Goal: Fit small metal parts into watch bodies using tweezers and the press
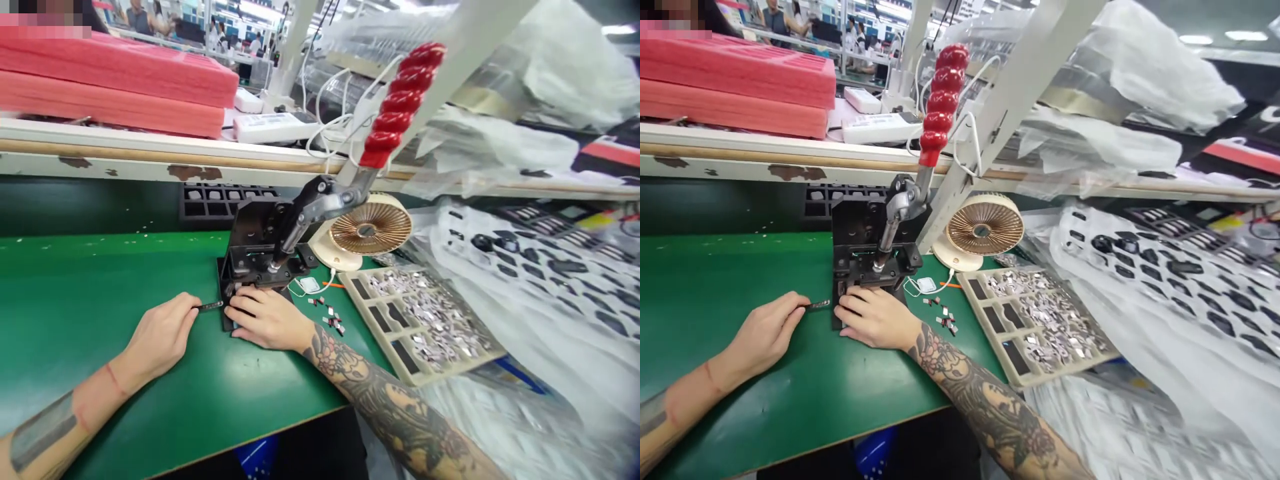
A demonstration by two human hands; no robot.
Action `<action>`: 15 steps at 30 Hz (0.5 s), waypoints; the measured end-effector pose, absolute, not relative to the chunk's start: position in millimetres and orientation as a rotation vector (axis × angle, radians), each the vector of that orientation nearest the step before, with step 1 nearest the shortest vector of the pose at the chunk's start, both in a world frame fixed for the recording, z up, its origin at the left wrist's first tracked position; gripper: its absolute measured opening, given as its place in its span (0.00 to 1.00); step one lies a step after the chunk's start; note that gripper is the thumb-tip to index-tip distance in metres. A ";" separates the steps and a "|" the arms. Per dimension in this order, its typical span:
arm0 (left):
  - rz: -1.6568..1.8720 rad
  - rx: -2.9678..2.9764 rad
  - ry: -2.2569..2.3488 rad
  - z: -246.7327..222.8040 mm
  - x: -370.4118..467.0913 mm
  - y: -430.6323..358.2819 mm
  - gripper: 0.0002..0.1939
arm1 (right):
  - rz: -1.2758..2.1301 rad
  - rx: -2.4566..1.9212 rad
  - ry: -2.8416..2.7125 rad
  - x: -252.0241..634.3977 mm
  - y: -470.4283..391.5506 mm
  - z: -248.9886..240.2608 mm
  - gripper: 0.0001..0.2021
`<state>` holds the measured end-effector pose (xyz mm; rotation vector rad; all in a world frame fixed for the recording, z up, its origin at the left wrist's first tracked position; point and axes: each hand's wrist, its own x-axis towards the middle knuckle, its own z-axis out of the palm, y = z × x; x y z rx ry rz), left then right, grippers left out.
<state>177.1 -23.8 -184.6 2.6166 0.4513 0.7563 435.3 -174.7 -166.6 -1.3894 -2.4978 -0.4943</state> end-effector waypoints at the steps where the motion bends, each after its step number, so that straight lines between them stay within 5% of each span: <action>1: 0.776 2.603 0.464 -186.3 177.6 -22.5 0.12 | -0.502 -1.404 -2.474 431.7 -170.3 -164.8 0.23; 4: 0.831 2.597 0.494 -189.8 180.3 -18.5 0.13 | -0.521 -1.399 -2.393 411.9 -154.7 -157.0 0.28; 9: 0.876 2.553 0.599 -181.8 183.6 -21.4 0.13 | -0.702 -1.431 -2.355 381.0 -137.2 -147.8 0.11; 15: 0.710 2.591 0.434 -170.4 182.0 -36.9 0.13 | -0.723 -1.274 -2.243 385.0 -154.3 -145.0 0.13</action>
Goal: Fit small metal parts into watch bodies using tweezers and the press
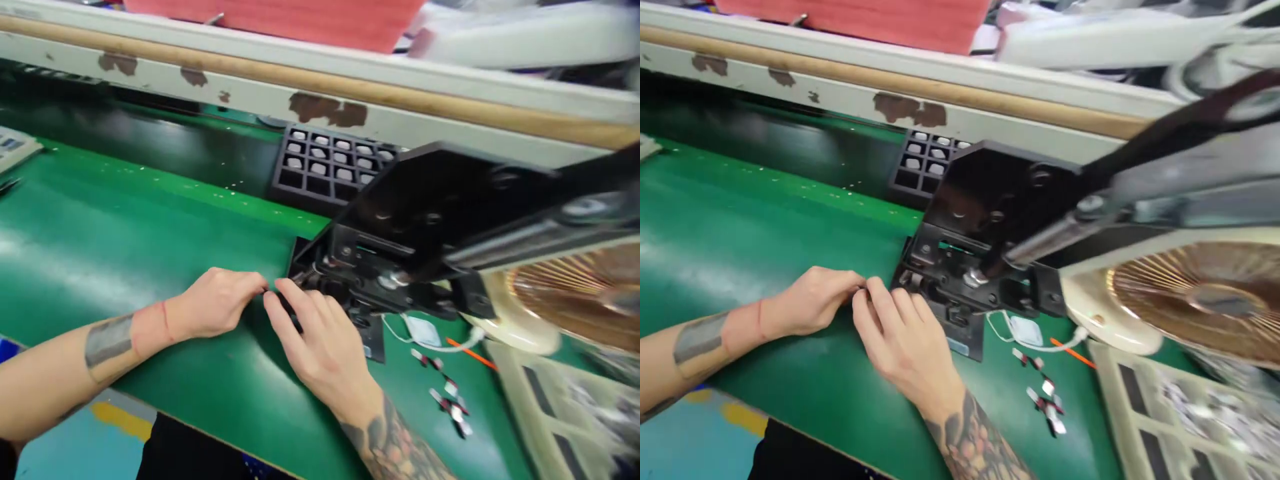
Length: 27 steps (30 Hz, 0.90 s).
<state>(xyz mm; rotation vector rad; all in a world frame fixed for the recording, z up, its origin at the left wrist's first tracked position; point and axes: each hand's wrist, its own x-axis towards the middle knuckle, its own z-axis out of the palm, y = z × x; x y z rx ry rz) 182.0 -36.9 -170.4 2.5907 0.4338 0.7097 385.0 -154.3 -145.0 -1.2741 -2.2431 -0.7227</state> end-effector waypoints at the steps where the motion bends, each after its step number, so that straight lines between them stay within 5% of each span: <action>1: 0.684 2.583 0.402 -169.0 181.3 -38.9 0.13 | -0.709 -1.253 -2.244 385.8 -157.1 -143.2 0.14; 10: 0.774 2.496 0.422 -161.0 173.7 -18.9 0.11 | -0.738 -1.405 -2.229 385.1 -155.6 -148.5 0.18; 15: 0.787 1.485 0.611 -168.8 180.8 -2.2 0.28 | -0.603 -1.484 -2.070 389.6 -152.7 -160.2 0.13; 21: 0.598 1.234 0.494 -169.6 188.1 -17.9 0.22 | -0.430 -1.336 -2.130 381.5 -150.7 -155.6 0.09; 27: 0.507 1.443 0.549 -160.1 181.5 -30.8 0.21 | -0.205 -1.352 -1.989 377.1 -155.8 -153.2 0.16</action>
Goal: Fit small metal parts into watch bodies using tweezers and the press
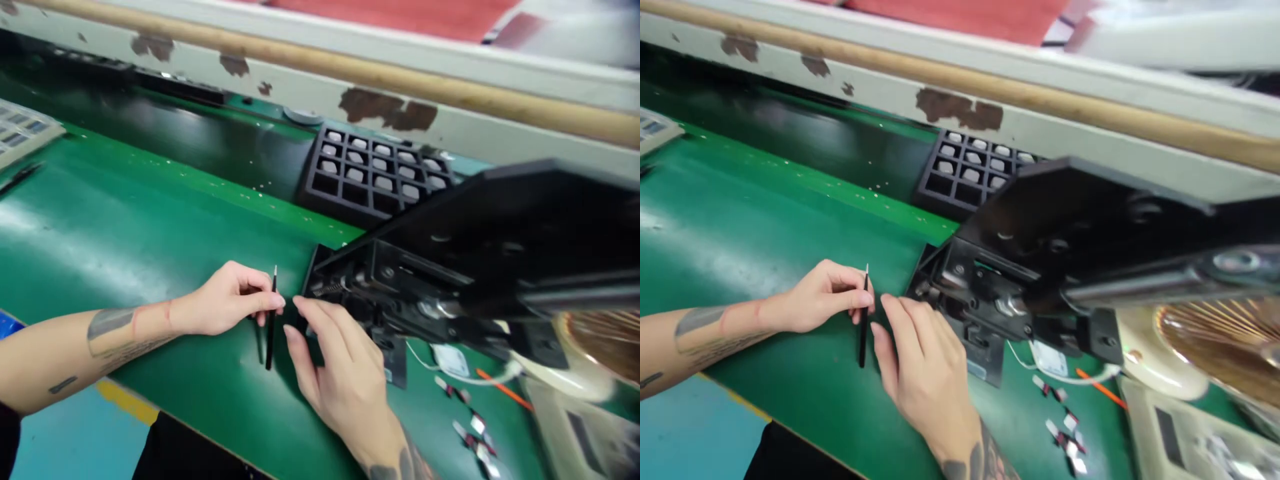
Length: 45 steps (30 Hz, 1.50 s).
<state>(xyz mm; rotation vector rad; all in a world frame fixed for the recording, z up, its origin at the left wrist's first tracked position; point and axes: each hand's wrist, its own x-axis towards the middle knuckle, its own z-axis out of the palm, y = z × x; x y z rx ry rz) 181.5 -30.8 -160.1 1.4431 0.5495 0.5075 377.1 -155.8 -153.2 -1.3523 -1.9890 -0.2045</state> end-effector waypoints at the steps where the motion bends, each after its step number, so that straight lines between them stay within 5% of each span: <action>1: 0.503 1.509 0.554 -158.8 181.5 -33.3 0.21 | -0.175 -1.368 -1.962 377.7 -156.6 -154.0 0.16; 14: 0.543 1.802 0.430 -158.0 181.3 -61.7 0.19 | 0.661 -1.286 -1.508 368.0 -157.4 -146.1 0.04; 29: 0.569 1.680 0.498 -155.9 179.7 -55.5 0.18 | 1.066 -1.008 -1.161 368.8 -163.6 -148.4 0.08; 45: 0.867 1.775 0.477 -159.4 181.6 -55.0 0.18 | 0.572 -1.339 -1.446 363.8 -164.8 -144.8 0.15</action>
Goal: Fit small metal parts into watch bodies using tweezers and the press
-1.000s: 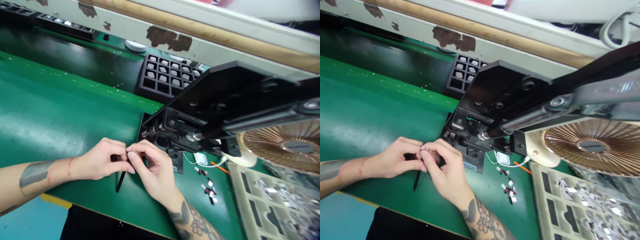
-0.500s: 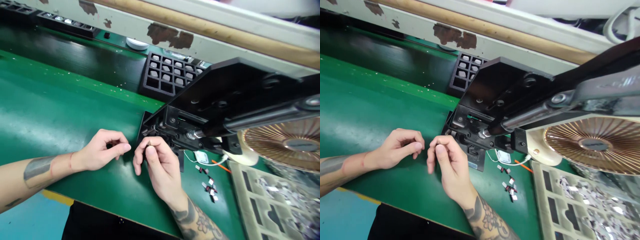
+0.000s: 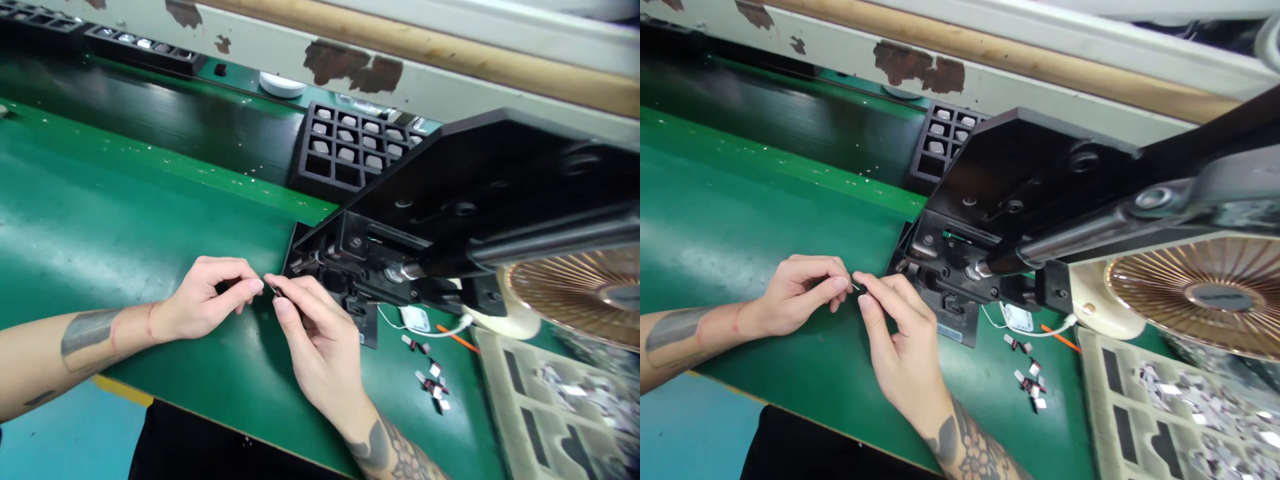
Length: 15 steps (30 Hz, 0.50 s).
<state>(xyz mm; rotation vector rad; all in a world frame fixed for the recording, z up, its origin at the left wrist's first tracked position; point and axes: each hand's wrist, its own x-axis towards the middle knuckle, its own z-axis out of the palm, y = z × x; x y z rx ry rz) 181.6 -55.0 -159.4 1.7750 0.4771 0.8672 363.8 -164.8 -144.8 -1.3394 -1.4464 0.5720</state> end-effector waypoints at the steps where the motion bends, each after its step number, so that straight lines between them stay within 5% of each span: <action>1: 0.863 1.761 0.478 -160.4 181.5 -54.9 0.17 | 0.547 -1.340 -1.467 363.4 -165.0 -144.5 0.16; 15: 0.618 1.125 0.414 -158.7 183.9 -43.0 0.11 | 0.109 -1.417 -1.672 365.6 -168.5 -147.4 0.12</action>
